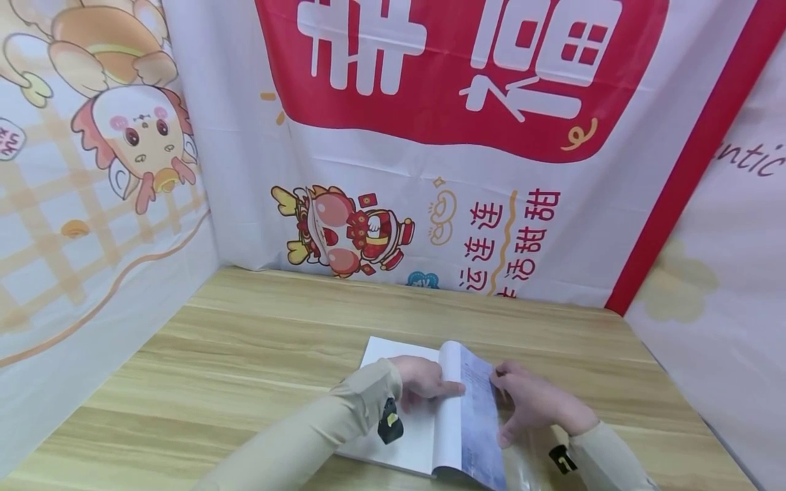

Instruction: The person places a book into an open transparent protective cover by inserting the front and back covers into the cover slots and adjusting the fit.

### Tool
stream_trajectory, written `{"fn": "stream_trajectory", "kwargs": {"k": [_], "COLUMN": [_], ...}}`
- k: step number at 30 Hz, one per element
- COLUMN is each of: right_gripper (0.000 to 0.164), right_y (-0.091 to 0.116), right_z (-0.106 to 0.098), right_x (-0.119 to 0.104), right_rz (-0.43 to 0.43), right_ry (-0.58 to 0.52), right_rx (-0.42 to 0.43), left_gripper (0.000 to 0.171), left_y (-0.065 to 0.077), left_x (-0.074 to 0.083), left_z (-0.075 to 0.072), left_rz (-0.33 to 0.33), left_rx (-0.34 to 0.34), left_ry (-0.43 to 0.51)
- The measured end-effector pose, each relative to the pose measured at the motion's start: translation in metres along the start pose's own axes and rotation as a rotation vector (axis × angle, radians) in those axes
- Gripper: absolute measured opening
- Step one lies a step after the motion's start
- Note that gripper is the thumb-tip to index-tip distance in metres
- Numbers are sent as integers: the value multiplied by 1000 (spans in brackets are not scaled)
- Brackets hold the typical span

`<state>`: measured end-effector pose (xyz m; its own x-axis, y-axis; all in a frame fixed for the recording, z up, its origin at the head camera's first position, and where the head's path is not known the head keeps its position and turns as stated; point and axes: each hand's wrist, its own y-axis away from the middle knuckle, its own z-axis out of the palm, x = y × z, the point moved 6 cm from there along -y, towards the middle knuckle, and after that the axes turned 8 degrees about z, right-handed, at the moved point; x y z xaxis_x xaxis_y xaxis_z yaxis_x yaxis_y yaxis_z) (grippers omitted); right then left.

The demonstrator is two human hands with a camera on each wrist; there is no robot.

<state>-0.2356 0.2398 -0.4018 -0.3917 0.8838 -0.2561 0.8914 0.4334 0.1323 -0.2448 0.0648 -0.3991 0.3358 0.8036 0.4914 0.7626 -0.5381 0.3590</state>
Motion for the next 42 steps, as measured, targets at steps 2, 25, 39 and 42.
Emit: {"fn": "stream_trajectory", "kwargs": {"k": [2,25,39,42], "right_gripper": [114,112,108,108], "right_y": [0,-2,-2,-2], "right_z": [0,0,0,-1], "right_x": [0,0,-2,-2], "right_rz": [-2,27,-12,-16], "right_ry": [1,-8,15,19], "right_rx": [1,6,19,19], "left_gripper": [55,55,52,53], "left_y": [-1,3,3,5], "left_x": [-1,8,12,13], "left_z": [0,-4,-1,-1], "left_rz": [-3,-67,-121,-144], "left_rx": [5,11,46,65], "left_ry": [-20,-130,-131,-119]}}
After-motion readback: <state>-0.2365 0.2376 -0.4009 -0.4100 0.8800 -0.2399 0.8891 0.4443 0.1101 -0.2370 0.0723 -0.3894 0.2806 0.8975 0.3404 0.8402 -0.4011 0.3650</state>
